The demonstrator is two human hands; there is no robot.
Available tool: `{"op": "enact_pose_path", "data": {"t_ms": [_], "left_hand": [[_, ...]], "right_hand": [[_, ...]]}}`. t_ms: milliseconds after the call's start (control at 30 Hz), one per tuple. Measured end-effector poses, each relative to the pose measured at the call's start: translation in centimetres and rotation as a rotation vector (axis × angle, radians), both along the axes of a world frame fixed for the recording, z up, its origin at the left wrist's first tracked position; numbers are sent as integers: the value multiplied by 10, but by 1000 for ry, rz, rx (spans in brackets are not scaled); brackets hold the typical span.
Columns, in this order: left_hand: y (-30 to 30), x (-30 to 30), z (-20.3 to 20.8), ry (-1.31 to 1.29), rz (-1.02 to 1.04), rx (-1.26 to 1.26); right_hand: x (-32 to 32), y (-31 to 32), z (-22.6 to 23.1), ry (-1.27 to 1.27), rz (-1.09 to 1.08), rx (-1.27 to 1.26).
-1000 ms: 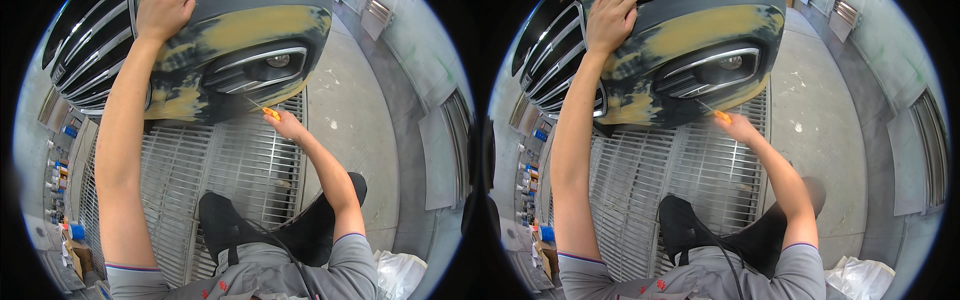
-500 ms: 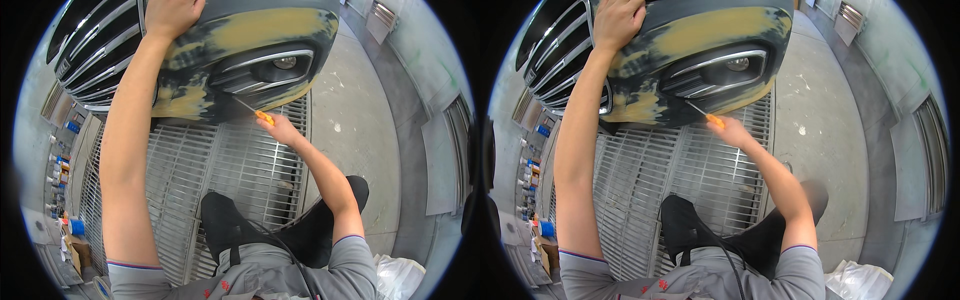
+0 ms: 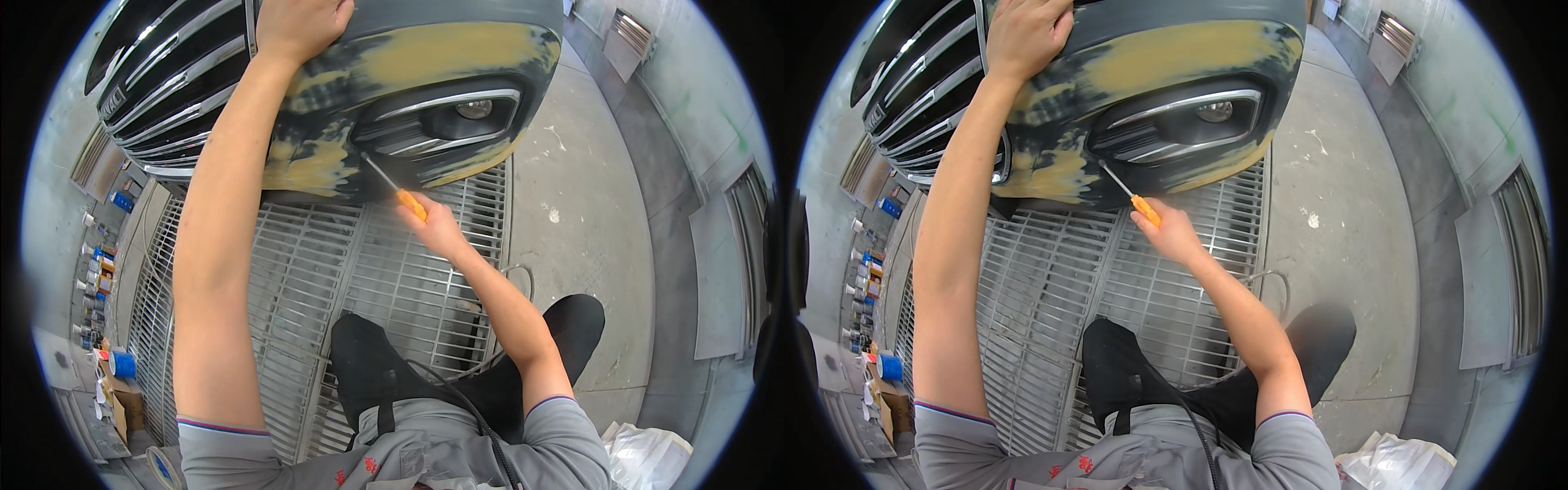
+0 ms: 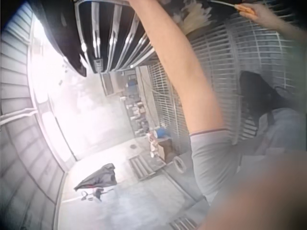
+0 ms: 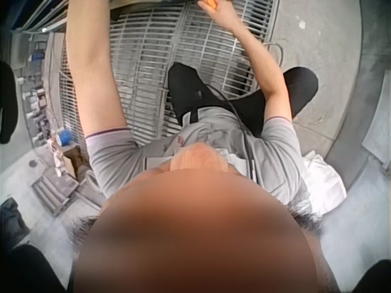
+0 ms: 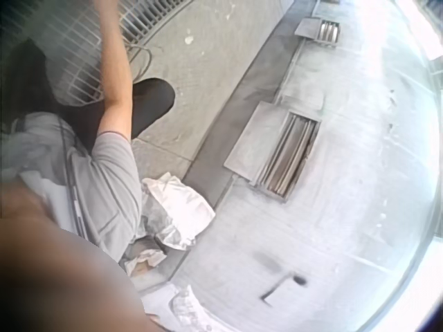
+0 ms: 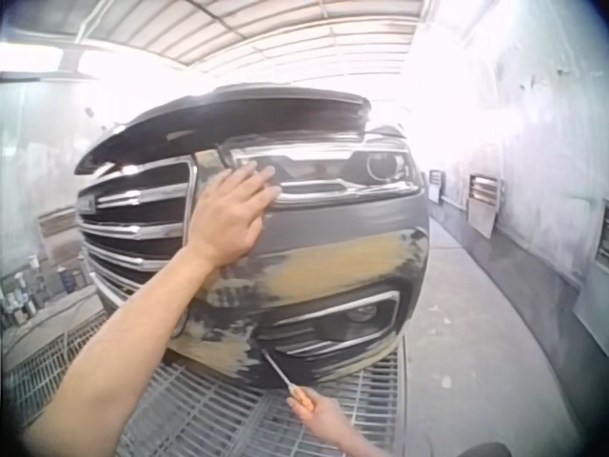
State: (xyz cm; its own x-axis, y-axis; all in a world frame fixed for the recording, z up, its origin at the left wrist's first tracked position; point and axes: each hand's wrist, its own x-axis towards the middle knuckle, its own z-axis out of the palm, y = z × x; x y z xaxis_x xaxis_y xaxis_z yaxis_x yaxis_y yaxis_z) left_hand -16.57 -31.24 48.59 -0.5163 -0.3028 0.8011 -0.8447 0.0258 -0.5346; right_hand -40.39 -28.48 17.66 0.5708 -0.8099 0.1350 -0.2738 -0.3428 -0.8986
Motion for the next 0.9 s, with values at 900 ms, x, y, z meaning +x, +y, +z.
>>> {"op": "enact_pose_path", "data": {"t_ms": [900], "left_hand": [[-1,1,1,2,-24,-12]], "right_hand": [[32,39,3,-87,-117,-178]]}}
